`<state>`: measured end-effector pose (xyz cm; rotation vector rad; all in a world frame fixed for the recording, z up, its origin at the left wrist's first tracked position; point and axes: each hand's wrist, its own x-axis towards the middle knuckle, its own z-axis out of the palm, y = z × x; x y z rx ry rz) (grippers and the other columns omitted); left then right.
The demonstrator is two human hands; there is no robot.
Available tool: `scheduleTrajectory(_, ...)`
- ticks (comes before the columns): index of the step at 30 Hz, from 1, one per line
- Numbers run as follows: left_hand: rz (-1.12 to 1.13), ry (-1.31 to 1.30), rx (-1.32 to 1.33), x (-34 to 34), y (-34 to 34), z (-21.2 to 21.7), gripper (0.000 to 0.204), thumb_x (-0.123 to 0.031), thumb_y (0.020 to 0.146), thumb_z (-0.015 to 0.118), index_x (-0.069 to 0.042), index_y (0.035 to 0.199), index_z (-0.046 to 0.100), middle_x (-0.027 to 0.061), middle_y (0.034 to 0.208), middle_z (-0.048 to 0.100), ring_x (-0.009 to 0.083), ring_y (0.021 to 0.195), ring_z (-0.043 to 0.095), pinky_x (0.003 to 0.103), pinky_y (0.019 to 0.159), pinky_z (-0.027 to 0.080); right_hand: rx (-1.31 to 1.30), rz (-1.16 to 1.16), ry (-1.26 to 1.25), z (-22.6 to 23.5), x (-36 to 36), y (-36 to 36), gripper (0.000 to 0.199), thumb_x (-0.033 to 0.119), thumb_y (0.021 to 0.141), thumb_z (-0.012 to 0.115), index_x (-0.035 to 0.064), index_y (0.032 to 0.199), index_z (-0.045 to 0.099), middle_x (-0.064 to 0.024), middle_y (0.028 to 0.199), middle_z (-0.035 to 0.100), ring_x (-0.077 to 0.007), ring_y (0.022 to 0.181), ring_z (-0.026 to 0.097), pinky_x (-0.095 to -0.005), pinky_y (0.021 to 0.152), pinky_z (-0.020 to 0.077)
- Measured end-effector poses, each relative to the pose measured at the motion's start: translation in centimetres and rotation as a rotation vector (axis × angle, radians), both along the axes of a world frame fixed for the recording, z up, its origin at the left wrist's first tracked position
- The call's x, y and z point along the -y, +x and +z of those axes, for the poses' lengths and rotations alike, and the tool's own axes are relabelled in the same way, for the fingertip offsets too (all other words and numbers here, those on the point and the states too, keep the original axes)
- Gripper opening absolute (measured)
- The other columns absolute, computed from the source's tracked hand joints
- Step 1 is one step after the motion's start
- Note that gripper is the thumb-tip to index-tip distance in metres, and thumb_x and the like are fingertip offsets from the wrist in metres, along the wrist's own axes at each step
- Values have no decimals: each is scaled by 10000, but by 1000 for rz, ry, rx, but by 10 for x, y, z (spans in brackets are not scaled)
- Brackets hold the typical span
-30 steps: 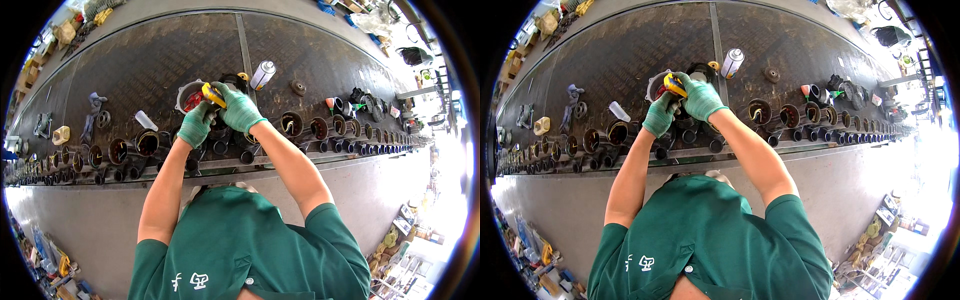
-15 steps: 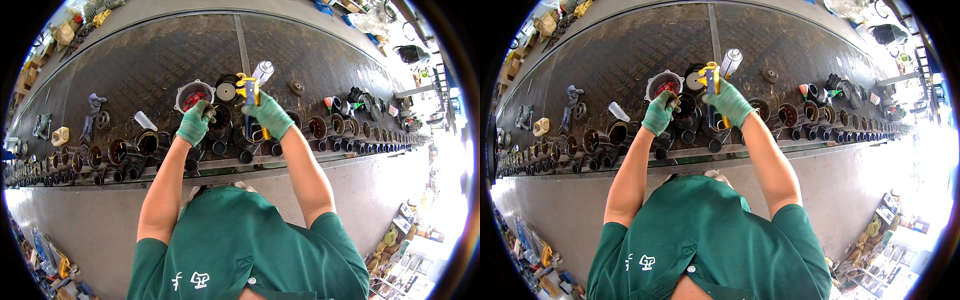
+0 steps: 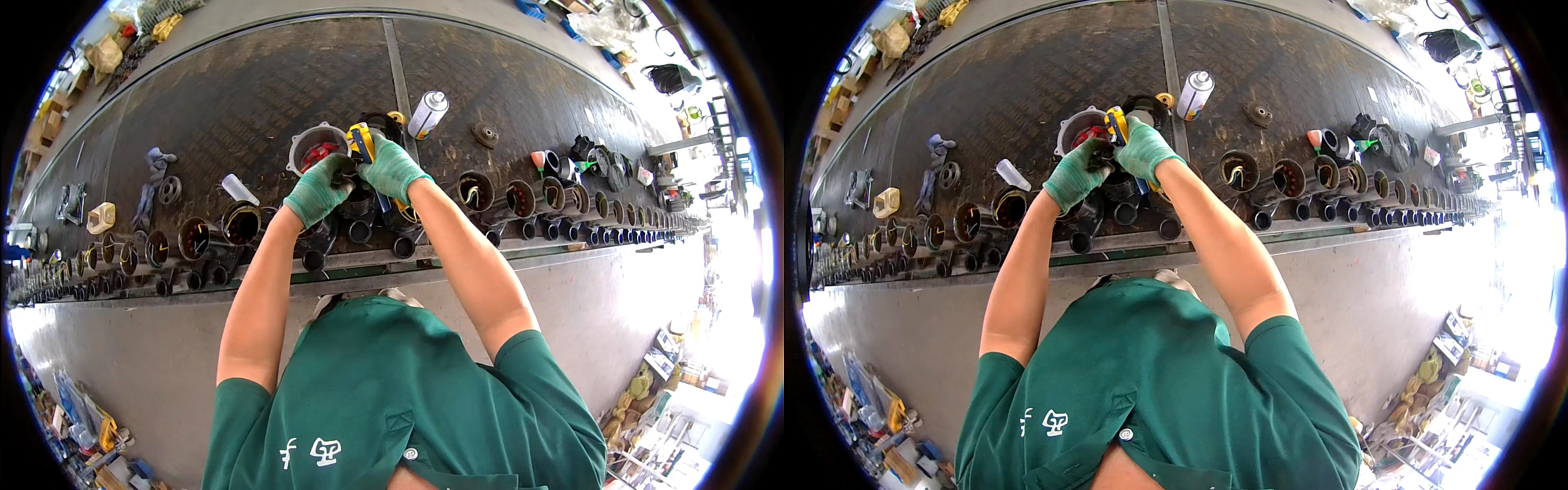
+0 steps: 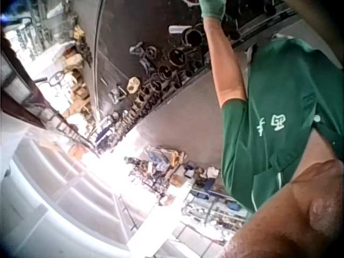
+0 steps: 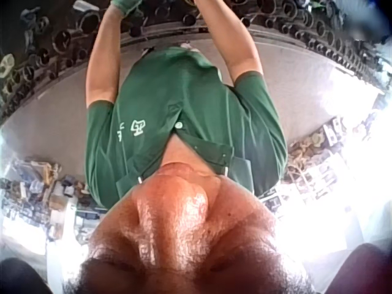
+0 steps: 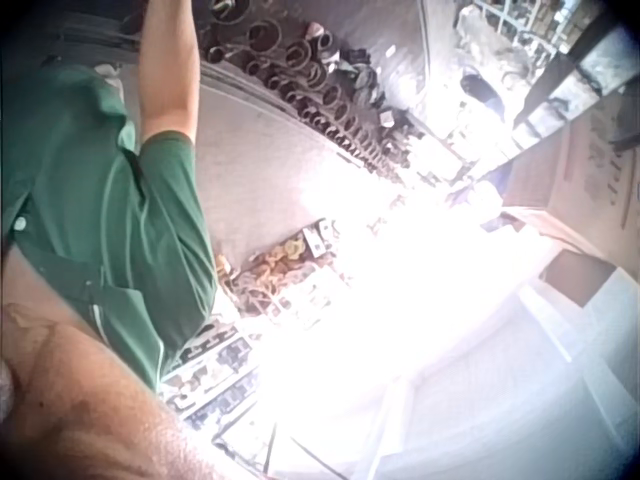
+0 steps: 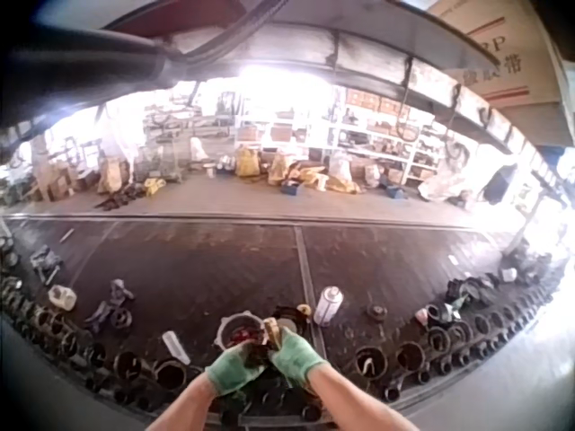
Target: The person uses a yellow and blue wire cutter to trim wires protruding from a series of cylindrical metal parts arranged in a row on a workbench. The person handles each part individually, cutting the wires and placing the parts back in the row.
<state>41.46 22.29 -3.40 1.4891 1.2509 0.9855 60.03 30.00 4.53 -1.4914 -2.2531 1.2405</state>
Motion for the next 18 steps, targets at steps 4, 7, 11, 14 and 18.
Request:
scheduleTrajectory(4,48,45,-327,-2,0,38,604,126,870,649,-78,1435,591,92,1212,648,169,1000,627,299,885,538,-22,-39,-59,-5,1,5,499,154,863,732,-48,1292,575,-258,1099,728,-388,1054,722,-418,895,559)
scheduleTrajectory(7,-2,230,-621,-5,-8,51,568,118,804,636,-83,1334,680,184,1309,643,370,1172,642,409,996,535,64,20,18,-12,1,6,479,198,893,746,-32,1279,579,-258,1091,723,-385,1048,722,-411,886,558)
scheduleTrajectory(11,-155,247,-921,-18,-10,55,450,5,809,697,-134,1233,756,197,1336,633,392,1192,628,454,1017,522,138,36,71,-13,2,1,438,212,923,718,-10,1274,579,-245,1135,711,-372,1044,717,-425,873,559)
scheduleTrajectory(14,-139,226,-829,-41,-23,14,361,-73,748,774,-123,1106,760,142,1143,696,317,1023,661,414,924,553,-16,35,142,-25,3,-6,463,139,905,674,22,1341,575,-246,1209,711,-379,1087,714,-455,897,565)
scheduleTrajectory(18,-326,142,-1140,-58,10,69,263,-246,738,832,-110,962,800,134,1054,775,341,1021,728,426,889,581,-314,21,-21,-20,-1,16,685,56,851,696,69,1516,529,-156,1415,661,-282,1328,613,-388,1150,442)
